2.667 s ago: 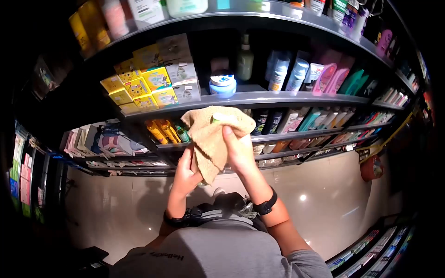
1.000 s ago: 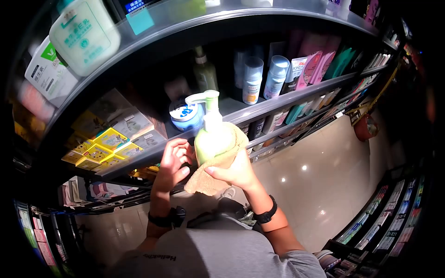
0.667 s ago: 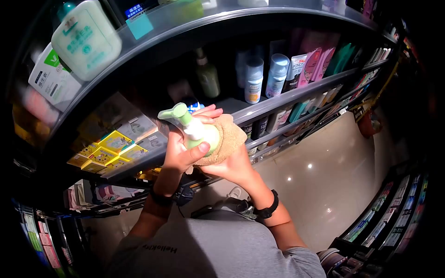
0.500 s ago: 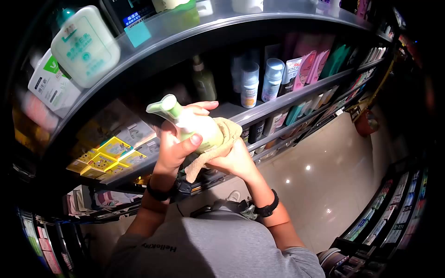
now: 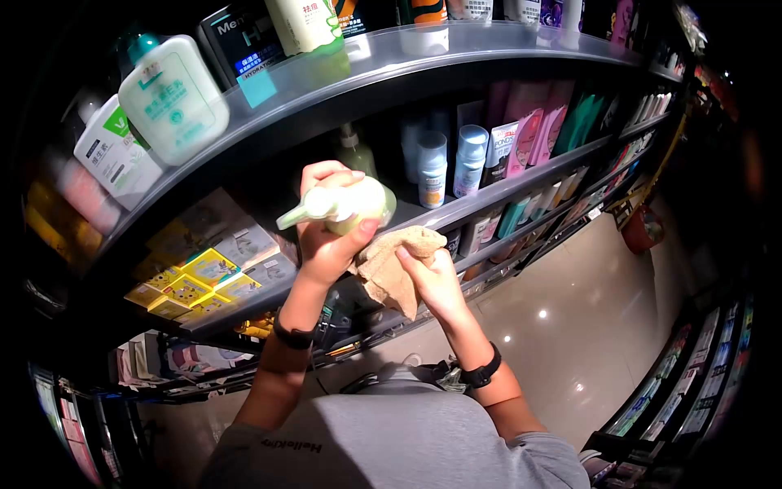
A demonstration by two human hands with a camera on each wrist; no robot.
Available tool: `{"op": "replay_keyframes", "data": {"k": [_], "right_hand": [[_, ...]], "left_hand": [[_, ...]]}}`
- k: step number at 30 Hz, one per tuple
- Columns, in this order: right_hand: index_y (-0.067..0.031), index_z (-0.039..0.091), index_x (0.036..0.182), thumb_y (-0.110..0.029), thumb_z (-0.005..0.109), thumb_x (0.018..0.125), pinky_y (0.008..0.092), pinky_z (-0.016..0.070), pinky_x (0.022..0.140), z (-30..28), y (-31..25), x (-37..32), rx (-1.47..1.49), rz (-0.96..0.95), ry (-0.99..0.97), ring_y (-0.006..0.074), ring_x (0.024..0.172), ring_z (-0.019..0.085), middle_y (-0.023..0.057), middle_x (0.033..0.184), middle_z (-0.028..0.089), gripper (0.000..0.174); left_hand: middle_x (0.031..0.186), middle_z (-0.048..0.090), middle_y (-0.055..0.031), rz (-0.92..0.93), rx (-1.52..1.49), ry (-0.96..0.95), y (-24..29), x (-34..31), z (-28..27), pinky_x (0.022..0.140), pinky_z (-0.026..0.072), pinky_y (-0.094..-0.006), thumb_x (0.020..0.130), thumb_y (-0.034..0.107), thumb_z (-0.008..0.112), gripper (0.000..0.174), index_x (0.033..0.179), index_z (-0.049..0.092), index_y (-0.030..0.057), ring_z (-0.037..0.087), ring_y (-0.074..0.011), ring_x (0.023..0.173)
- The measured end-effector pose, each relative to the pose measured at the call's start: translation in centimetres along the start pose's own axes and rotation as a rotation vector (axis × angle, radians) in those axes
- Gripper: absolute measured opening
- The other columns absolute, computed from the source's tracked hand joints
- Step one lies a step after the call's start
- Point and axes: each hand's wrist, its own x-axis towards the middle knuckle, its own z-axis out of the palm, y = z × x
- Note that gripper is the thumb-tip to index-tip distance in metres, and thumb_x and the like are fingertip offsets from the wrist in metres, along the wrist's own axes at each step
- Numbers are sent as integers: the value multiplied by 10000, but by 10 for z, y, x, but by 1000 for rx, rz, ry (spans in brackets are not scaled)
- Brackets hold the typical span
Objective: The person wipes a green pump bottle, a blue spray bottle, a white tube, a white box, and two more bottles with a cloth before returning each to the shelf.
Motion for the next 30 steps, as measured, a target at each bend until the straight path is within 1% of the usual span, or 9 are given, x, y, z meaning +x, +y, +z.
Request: {"op": "replay_keyframes", "data": {"k": [2,4,6,12,17,21,26,28,30], "right_hand": [[7,450,1073,-89,520,827,287,412,827,-22,0,-9,-8,-34,-1,150,935,515,69,1008,535,273],[0,406,1124,-143,541,822,309,390,865,-42,1,-19,137,-65,47,171,988,492,80,1075,503,360],[4,346,1189,-124,545,819,319,321,924,-57,-2,-30,293,-115,106,177,1067,428,91,1164,443,438],[5,306,1220,-164,598,786,318,309,926,-97,-7,-59,62,-165,164,179,1073,415,82,1166,434,550],[-1,301,1224,-210,627,762,326,324,918,-119,-9,-59,183,-82,141,194,1078,423,90,1177,432,603],[-1,297,1222,-207,632,759,323,331,910,-117,-21,-46,273,-161,45,189,1070,427,92,1169,427,607],[23,294,1222,6,538,716,300,337,899,-146,-47,-20,176,120,-141,182,1054,441,95,1140,450,562],[35,293,1228,10,502,730,291,360,880,-170,-40,-9,266,52,-361,182,1063,435,101,1153,446,541],[34,326,1219,0,472,771,283,360,878,-176,-52,-5,258,201,-334,164,1063,426,88,1158,442,472]], "left_hand": [[958,453,-93,-166,4,-19,-7,5,3,749,397,-280,692,184,682,355,978,540,28,478,-168,850],[903,511,-68,-432,-430,55,-12,13,8,746,406,-269,714,164,667,306,952,547,14,505,-150,831],[909,542,-52,-363,-111,-114,-24,13,10,793,386,-265,742,159,634,329,1016,522,15,502,-129,855],[940,559,-93,-495,-57,-82,-31,2,25,812,390,-280,741,181,635,367,1026,521,-19,522,-149,883],[884,585,-103,-603,78,-92,-40,1,26,760,416,-264,732,134,634,326,981,529,-48,543,-145,824],[892,589,-128,-545,257,-30,-46,3,30,767,414,-274,727,99,617,356,1034,497,-38,546,-170,832],[918,593,-159,-538,392,125,-46,5,42,773,417,-287,725,109,614,387,1057,488,-45,560,-191,853],[919,595,-169,-512,504,180,-48,2,48,765,423,-292,727,118,608,395,1061,485,-52,566,-195,853],[925,574,-225,-548,445,172,-55,-4,49,778,418,-323,713,156,632,530,1161,424,-37,570,-281,861]]}}
